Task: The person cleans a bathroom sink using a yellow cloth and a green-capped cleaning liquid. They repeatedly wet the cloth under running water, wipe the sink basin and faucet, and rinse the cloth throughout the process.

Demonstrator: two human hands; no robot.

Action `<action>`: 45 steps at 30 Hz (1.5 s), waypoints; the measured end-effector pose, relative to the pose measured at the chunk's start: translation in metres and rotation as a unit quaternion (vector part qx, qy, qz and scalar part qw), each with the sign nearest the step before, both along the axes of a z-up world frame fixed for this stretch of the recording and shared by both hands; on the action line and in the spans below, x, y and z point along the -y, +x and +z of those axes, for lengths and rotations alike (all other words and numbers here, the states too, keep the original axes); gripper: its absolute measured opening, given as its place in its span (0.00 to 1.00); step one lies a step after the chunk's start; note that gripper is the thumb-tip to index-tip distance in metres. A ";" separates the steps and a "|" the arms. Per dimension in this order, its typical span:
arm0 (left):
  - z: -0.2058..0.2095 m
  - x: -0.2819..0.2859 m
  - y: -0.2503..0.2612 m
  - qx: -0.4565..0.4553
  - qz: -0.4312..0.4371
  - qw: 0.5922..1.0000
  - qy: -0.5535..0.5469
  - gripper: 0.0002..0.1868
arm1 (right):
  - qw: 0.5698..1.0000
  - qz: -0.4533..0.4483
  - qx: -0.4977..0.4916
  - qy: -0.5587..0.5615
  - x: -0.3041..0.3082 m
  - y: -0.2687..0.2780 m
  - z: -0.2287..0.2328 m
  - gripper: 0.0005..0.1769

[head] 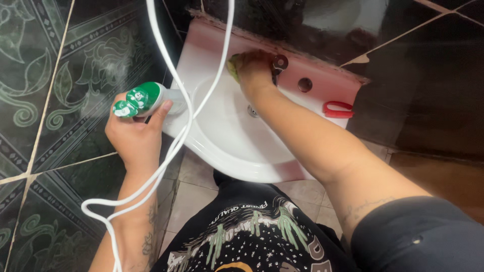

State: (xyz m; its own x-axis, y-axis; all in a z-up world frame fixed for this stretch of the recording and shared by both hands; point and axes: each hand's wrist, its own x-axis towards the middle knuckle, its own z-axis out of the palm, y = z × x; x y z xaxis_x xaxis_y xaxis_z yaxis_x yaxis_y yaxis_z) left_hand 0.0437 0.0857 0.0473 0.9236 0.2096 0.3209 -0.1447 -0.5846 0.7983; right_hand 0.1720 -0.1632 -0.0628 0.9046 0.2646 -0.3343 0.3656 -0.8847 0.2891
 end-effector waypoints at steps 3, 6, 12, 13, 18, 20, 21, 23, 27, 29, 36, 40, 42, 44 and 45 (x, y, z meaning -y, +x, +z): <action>-0.003 0.000 -0.009 -0.016 -0.003 0.999 -0.038 0.21 | 0.982 0.080 0.092 -0.145 -0.011 -0.015 -0.017 0.37; -0.005 0.002 -0.017 -0.020 -0.008 0.998 -0.060 0.20 | 0.995 0.045 0.063 -0.069 -0.012 -0.019 -0.033 0.35; 0.000 0.008 -0.030 -0.067 0.022 0.996 -0.061 0.21 | 0.973 -0.048 -0.060 0.216 -0.006 -0.072 -0.004 0.19; 0.002 0.011 -0.033 -0.069 0.029 0.996 -0.057 0.20 | 0.974 -0.024 -0.041 0.221 -0.003 -0.092 0.008 0.26; 0.017 0.020 -0.050 -0.102 0.028 0.993 -0.055 0.19 | 0.859 -0.226 -0.006 0.459 0.038 -0.173 0.037 0.18; 0.023 0.023 -0.055 -0.121 0.026 0.991 -0.057 0.18 | 0.739 -0.344 -0.027 0.578 0.065 -0.182 0.022 0.17; 0.024 0.024 -0.057 -0.122 0.027 0.991 -0.053 0.18 | 0.635 -0.411 -0.039 0.654 0.077 -0.180 0.012 0.18; 0.024 0.026 -0.062 -0.128 0.032 0.990 -0.044 0.18 | 0.429 -0.494 -0.071 0.753 0.099 -0.175 -0.007 0.18; 0.015 0.029 -0.068 -0.107 0.009 0.988 -0.112 0.18 | 0.155 -0.440 -0.142 0.873 0.107 -0.106 -0.028 0.16; 0.011 0.031 -0.073 -0.106 0.004 0.987 -0.119 0.18 | 0.139 -0.462 -0.145 0.864 0.088 -0.075 -0.032 0.17; -0.002 0.039 -0.082 -0.144 0.027 0.966 -0.211 0.21 | 0.409 -0.384 -0.081 0.824 0.076 -0.102 -0.032 0.28; -0.002 0.044 -0.081 -0.104 0.013 0.970 -0.220 0.21 | 0.739 -0.195 -0.064 0.642 0.098 -0.138 -0.002 0.24; 0.000 0.046 -0.084 -0.105 0.017 0.973 -0.203 0.20 | 0.818 -0.030 0.041 0.573 0.089 -0.147 0.004 0.30; 0.003 0.047 -0.084 -0.122 0.022 0.976 -0.179 0.19 | 0.831 -0.128 0.067 0.537 0.067 -0.144 0.001 0.22; 0.004 0.049 -0.084 -0.113 0.021 0.981 -0.157 0.19 | 0.834 -0.174 0.079 0.517 0.056 -0.139 -0.001 0.18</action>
State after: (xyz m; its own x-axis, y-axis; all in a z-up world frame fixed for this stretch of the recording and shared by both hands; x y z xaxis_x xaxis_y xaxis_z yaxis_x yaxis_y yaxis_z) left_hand -0.0403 0.0371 0.0516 0.9521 0.3049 0.0227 0.0755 -0.3065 0.9489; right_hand 0.0332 -0.2190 -0.0642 0.9979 0.0492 0.0411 0.0640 -0.7351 -0.6750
